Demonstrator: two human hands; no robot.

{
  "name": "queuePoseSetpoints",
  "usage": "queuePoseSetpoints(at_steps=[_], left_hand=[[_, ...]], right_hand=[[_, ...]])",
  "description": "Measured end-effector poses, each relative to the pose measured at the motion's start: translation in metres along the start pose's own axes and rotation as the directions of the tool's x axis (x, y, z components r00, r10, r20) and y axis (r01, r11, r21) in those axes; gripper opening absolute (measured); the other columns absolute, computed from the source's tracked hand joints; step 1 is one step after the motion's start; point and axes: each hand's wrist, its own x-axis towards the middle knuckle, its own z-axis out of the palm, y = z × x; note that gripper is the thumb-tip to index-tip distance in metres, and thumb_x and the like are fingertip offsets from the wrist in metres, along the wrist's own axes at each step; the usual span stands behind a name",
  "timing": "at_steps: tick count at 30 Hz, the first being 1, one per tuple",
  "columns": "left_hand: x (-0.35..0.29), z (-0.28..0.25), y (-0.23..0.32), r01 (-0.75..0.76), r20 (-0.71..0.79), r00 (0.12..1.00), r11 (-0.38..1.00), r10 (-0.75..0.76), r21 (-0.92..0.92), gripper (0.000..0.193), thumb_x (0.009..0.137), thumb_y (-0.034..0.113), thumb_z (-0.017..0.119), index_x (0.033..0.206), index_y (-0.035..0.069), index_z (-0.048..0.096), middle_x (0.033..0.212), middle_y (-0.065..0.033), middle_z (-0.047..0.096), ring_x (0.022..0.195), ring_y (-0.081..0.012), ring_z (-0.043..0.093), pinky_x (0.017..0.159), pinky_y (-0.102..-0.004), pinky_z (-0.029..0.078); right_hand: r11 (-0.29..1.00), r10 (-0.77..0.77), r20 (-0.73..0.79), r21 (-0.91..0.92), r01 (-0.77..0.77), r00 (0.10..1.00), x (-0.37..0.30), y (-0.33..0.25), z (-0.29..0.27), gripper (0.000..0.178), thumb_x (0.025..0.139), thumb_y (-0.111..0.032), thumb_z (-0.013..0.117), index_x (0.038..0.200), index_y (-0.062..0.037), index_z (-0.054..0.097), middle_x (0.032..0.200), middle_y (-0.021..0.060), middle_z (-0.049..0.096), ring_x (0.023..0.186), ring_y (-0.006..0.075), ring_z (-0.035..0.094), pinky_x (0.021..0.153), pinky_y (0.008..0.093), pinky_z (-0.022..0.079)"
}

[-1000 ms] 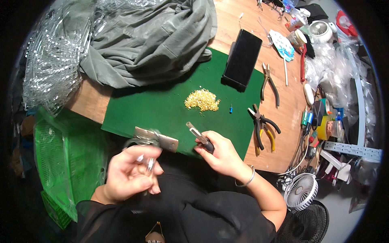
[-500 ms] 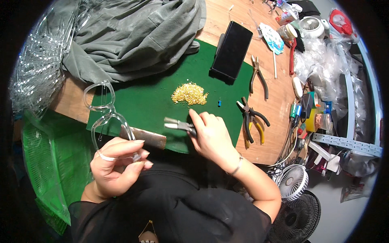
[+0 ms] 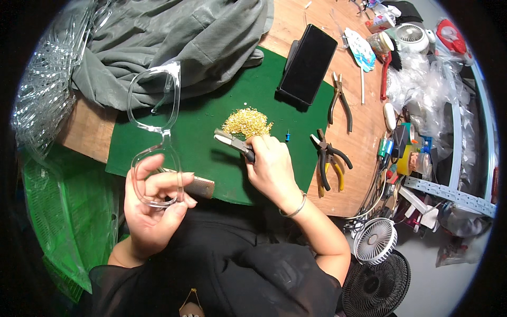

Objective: The person uses pliers to adjust and assemble clear eyeglass frames on a green work mat. They repeatedly grip and bend the frame arms and bridge, then place the assembled frame into a plastic bag.

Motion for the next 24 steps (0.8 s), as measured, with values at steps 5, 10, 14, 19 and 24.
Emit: queuePoseSetpoints(at_steps=[5,10,14,19,24], left_hand=[[-0.003,0.0,-0.004,-0.061,-0.038,0.998,0.991,0.056,-0.123,0.095,0.075,-0.01,0.058,0.141,0.004,-0.008,0.111,-0.0215,0.056,0.079,-0.0119,0.059,0.076,-0.0253,0.047],[0.003,-0.001,-0.005,-0.063,0.142,0.987,0.99,0.081,-0.126,0.111,0.07,-0.012,0.064,0.142,0.015,-0.016,0.113,-0.02,0.051,0.076,-0.0121,0.058,0.072,-0.0251,0.05],[0.001,-0.001,-0.007,-0.172,0.193,0.966,0.985,0.171,-0.014,0.101,0.074,-0.012,0.065,0.142,0.009,-0.008,0.119,-0.0259,0.052,0.084,-0.0176,0.064,0.079,-0.0307,0.052],[-0.013,0.005,-0.005,-0.096,0.19,0.976,0.993,0.109,-0.073,0.099,0.075,-0.014,0.063,0.142,0.009,-0.006,0.123,-0.0269,0.049,0.092,-0.0194,0.064,0.084,-0.0302,0.05],[-0.02,0.013,-0.001,-0.083,0.219,0.971,0.994,0.097,-0.071,0.096,0.077,-0.015,0.057,0.143,0.009,-0.008,0.126,-0.0269,0.047,0.094,-0.0184,0.063,0.084,-0.0277,0.049]], right_hand=[[0.997,0.079,0.046,0.001,-0.079,0.996,0.007,-0.003,0.005,0.017,0.075,-0.012,0.066,0.082,-0.0029,0.054,0.076,0.0141,0.055,0.076,0.0322,0.055,0.066,0.0418,0.042],[0.987,0.136,0.159,0.061,-0.147,0.978,0.016,0.002,-0.005,0.02,0.077,-0.014,0.065,0.076,0.0003,0.051,0.073,0.0196,0.054,0.072,0.0386,0.054,0.064,0.0448,0.043],[0.951,0.154,0.16,0.244,-0.19,0.975,0.008,-0.007,-0.019,0.013,0.077,-0.007,0.063,0.078,0.001,0.053,0.074,0.0183,0.055,0.07,0.0353,0.056,0.064,0.0393,0.045],[0.764,-0.119,-0.072,0.63,0.138,0.99,-0.023,-0.059,-0.051,0.016,0.064,0.007,0.06,0.077,-0.0017,0.055,0.073,0.0077,0.057,0.065,0.0235,0.057,0.061,0.0294,0.046],[0.732,-0.385,-0.361,0.441,0.519,0.85,-0.029,-0.077,-0.04,0.018,0.066,-0.004,0.073,0.079,-0.0047,0.059,0.074,0.0052,0.059,0.063,0.0196,0.057,0.059,0.0325,0.044]])
